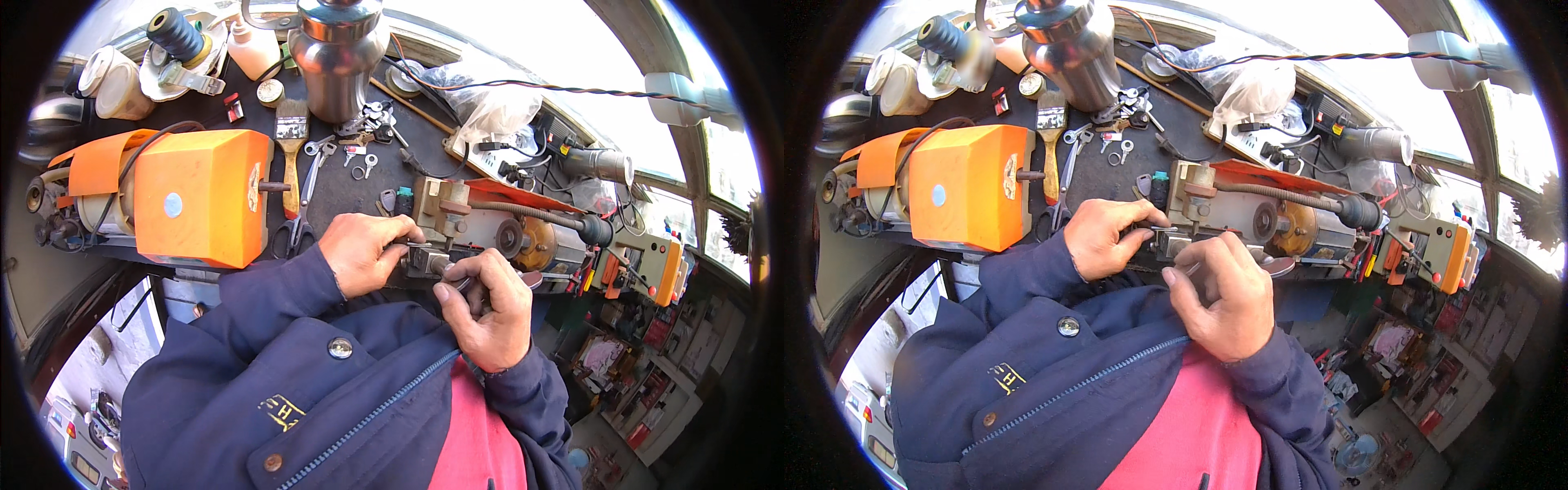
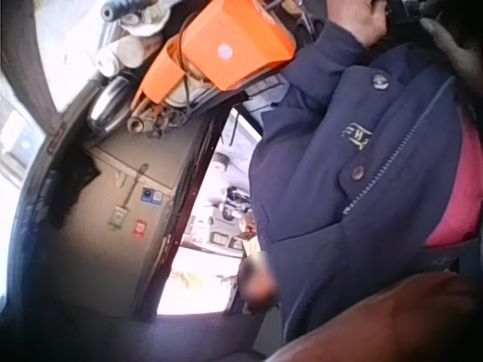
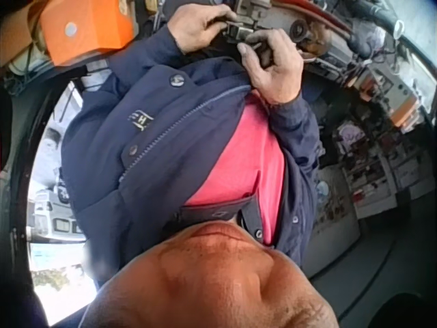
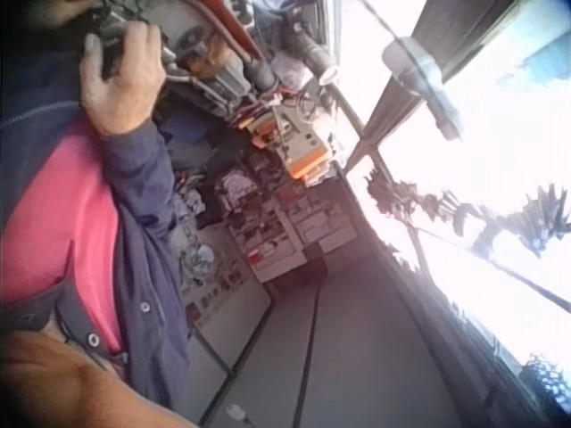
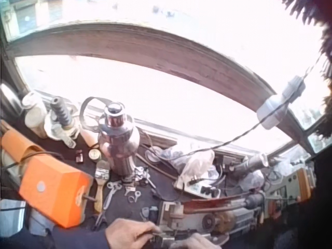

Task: The person selects a key from a hanging rack, secures it in a key-cutting machine, and cuts a duplicate using a grinding wheel. The person then removes the finished key and repeats the process with another key.

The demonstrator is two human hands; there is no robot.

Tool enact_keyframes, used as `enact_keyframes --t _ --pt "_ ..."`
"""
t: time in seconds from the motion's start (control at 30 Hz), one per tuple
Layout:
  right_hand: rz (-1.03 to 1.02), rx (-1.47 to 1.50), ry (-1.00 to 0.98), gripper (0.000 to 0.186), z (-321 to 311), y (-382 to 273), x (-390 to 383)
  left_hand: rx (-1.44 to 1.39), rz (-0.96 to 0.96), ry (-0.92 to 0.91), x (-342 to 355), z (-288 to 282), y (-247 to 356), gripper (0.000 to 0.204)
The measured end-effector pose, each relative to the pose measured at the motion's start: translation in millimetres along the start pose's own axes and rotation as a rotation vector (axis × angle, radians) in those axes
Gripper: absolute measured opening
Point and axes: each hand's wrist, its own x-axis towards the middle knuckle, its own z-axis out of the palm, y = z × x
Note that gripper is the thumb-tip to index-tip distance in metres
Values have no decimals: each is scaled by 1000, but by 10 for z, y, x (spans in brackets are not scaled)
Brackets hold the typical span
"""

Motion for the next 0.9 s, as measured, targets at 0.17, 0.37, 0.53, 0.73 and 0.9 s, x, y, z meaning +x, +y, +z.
enact_keyframes --t 0.17,0.37,0.53,0.73,0.9 --pt "8 0 -52 27 -28 -16 59 -142 -38 -107 39 -54 -55 25" --pt "-30 -42 -177 44 -158 -11 135 -335 -90 -198 89 -79 -68 24" --pt "-80 -96 -238 52 -266 -3 193 -421 -152 -256 117 -101 -49 25" --pt "-127 -163 -276 54 -319 29 255 -422 -178 -266 147 -76 -49 26" --pt "-128 -243 -205 35 -337 -11 257 -477 -179 -265 148 -65 -67 26"
